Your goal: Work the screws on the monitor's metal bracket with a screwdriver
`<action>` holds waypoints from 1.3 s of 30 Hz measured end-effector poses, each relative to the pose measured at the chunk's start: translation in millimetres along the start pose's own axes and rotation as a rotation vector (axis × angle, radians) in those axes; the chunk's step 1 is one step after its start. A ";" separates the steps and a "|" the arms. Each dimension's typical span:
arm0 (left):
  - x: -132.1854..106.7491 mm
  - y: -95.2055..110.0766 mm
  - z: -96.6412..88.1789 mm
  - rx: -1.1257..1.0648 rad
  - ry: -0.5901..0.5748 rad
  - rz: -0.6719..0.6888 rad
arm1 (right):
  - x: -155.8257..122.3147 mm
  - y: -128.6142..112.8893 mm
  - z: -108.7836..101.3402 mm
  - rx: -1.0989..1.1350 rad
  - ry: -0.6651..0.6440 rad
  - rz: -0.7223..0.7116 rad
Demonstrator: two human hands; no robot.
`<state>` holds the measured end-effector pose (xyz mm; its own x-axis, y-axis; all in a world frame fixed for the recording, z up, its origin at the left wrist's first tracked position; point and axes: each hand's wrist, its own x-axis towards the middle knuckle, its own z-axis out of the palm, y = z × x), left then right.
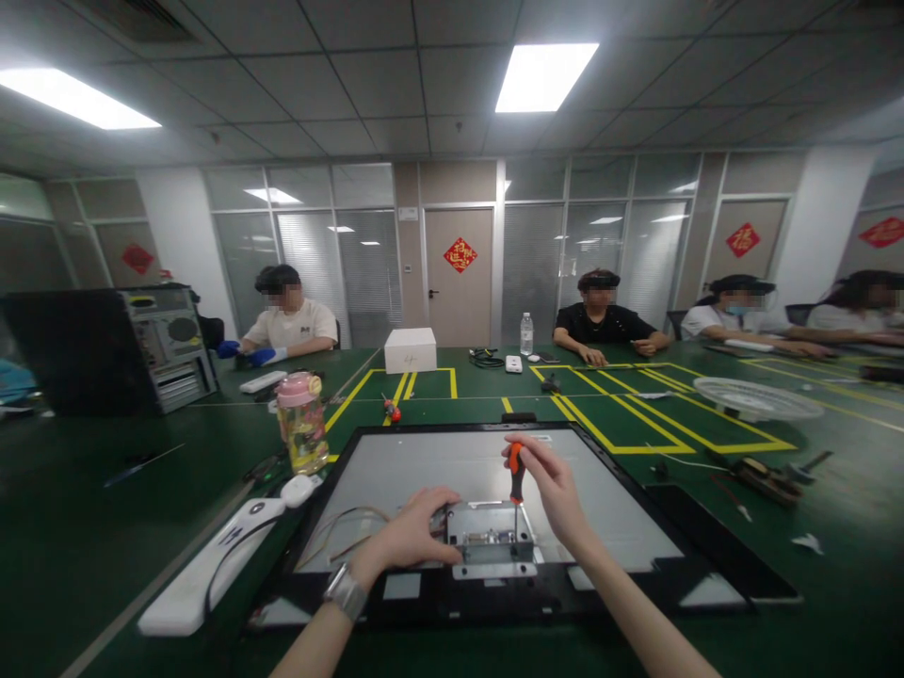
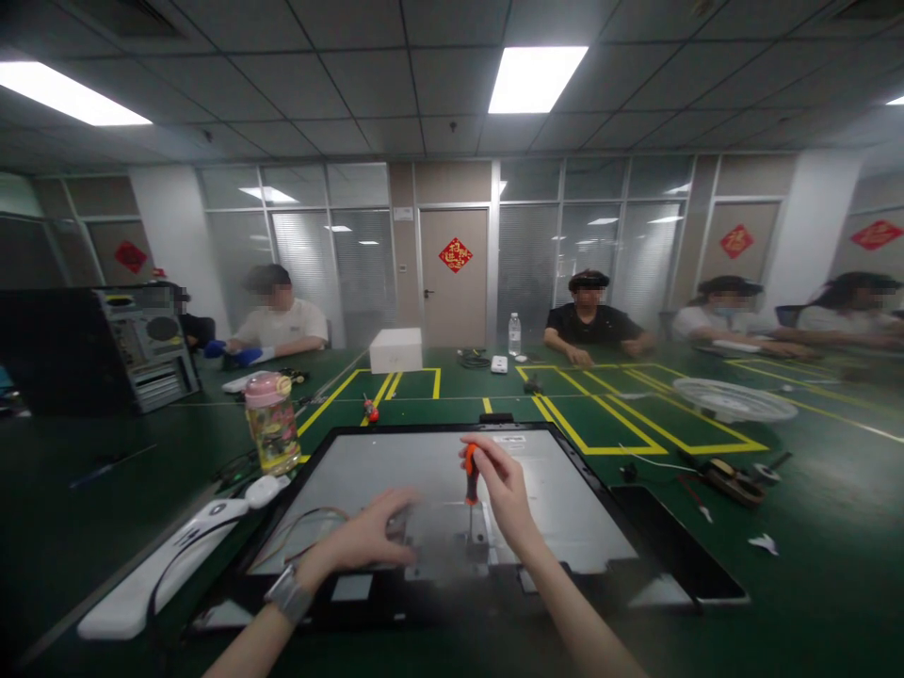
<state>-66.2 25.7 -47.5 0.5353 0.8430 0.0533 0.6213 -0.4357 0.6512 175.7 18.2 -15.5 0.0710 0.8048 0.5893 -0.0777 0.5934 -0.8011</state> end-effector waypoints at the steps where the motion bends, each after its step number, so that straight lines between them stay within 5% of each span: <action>1: 0.2 0.2 -0.1 0.002 0.001 -0.002 | -0.2 0.0 0.4 -0.013 0.001 -0.005; 14: -0.9 2.7 -0.1 0.003 0.007 -0.016 | 0.9 4.3 1.5 0.255 -0.052 0.176; 28: -0.9 13.5 -2.2 0.019 -0.013 -0.049 | 0.1 -3.3 3.0 0.340 -0.165 0.196; 39: 1.5 -2.9 1.2 0.001 0.002 0.006 | 0.0 -2.5 1.9 0.451 -0.182 0.253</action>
<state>-66.6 27.8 -50.2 0.5382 0.8408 0.0588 0.6184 -0.4413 0.6503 174.0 16.8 -13.3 -0.1753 0.8883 0.4244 -0.4915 0.2945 -0.8195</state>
